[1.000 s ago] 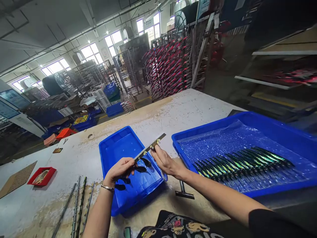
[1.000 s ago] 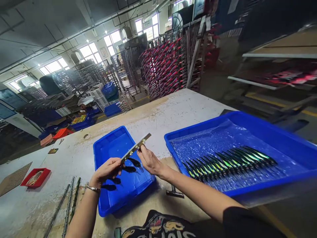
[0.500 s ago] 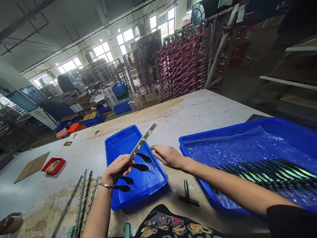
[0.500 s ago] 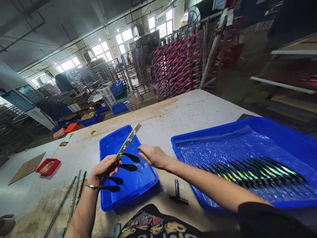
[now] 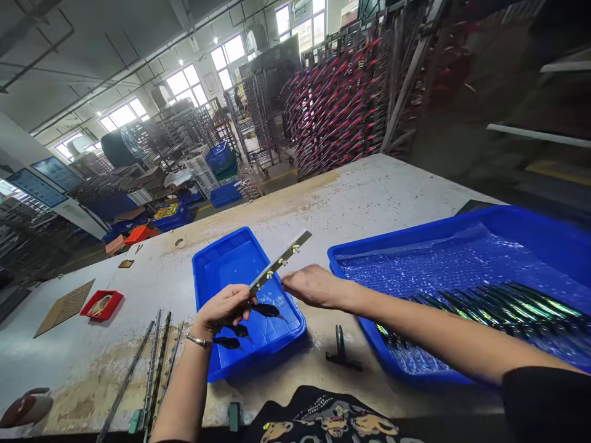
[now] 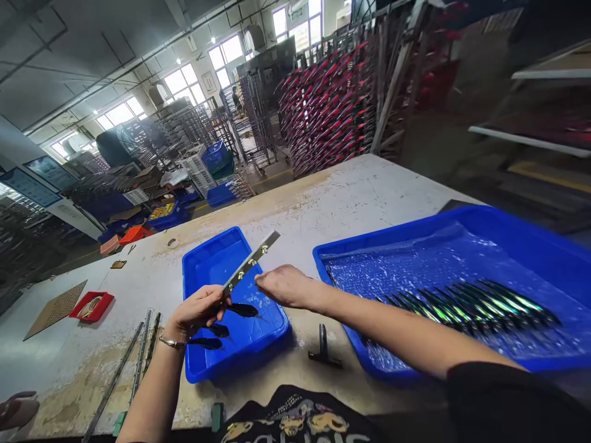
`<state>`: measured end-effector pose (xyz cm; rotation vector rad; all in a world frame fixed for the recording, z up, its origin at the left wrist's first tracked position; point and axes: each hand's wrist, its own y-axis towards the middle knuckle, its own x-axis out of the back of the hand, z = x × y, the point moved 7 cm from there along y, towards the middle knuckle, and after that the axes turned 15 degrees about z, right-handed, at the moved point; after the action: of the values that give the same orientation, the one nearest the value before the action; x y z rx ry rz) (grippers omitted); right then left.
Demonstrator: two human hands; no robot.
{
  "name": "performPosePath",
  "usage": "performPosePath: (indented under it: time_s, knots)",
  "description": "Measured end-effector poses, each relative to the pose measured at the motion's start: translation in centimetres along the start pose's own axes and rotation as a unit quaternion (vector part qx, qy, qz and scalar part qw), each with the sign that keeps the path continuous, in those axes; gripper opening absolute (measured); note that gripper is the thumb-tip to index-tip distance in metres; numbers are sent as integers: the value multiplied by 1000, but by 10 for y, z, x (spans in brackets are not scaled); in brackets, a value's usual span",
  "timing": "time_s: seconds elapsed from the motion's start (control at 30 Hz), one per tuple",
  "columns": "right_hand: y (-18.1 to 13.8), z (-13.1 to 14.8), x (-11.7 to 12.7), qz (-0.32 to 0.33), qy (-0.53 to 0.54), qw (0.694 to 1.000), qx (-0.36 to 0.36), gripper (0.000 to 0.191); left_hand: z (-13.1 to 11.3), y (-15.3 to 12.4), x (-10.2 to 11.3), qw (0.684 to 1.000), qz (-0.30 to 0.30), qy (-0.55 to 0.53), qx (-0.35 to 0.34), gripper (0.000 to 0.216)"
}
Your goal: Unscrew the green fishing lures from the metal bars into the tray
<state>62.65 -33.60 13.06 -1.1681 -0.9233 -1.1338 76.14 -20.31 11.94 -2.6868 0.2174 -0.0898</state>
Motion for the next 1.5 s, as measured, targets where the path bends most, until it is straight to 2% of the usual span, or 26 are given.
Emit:
performPosePath:
  time_s: [0.1,0.23,0.37,0.43,0.6,0.77,0.9,0.97,1.07,1.2,1.3,1.4,1.5]
  knots:
    - [-10,-1,-2,-11,26,1000,9,29,-12,7,-11,1000,-3,-4,-6,59]
    - [-19,4,-3,-58,65,995,58,27,-31,27,-37,1000,18,-13,-18,64]
    - [-36,-1,-2,-139,181,965,128,15,-44,50,-61,998,50,-19,-23,65]
    - [-44,-7,-4,-153,214,956,128,15,-49,61,-68,998,63,-15,-27,65]
    - [-62,-23,-4,-108,211,970,58,14,-67,93,-78,993,106,2,-53,62]
    - [-86,-35,1,-50,66,996,20,22,-76,124,-100,979,201,-5,-39,57]
    - [-115,-58,-3,2,-20,1000,-8,27,-91,140,-115,973,229,7,-33,57]
    - [-137,-86,-7,13,-16,999,-44,27,-101,147,-123,973,228,20,-32,55]
    - [-184,-154,-14,-6,14,991,-130,21,-118,159,-137,978,204,26,-32,53]
    - [-264,-272,-37,-72,126,956,-255,24,-144,180,-163,993,102,5,-63,50]
    - [-316,-348,-76,-53,186,918,-345,27,-159,199,-187,997,11,-2,-76,48]
    - [-348,-393,-120,13,197,902,-383,31,-170,222,-215,996,-43,-12,-77,48]
    - [-365,-419,-153,65,201,898,-387,32,-173,246,-243,995,-62,-40,-69,51]
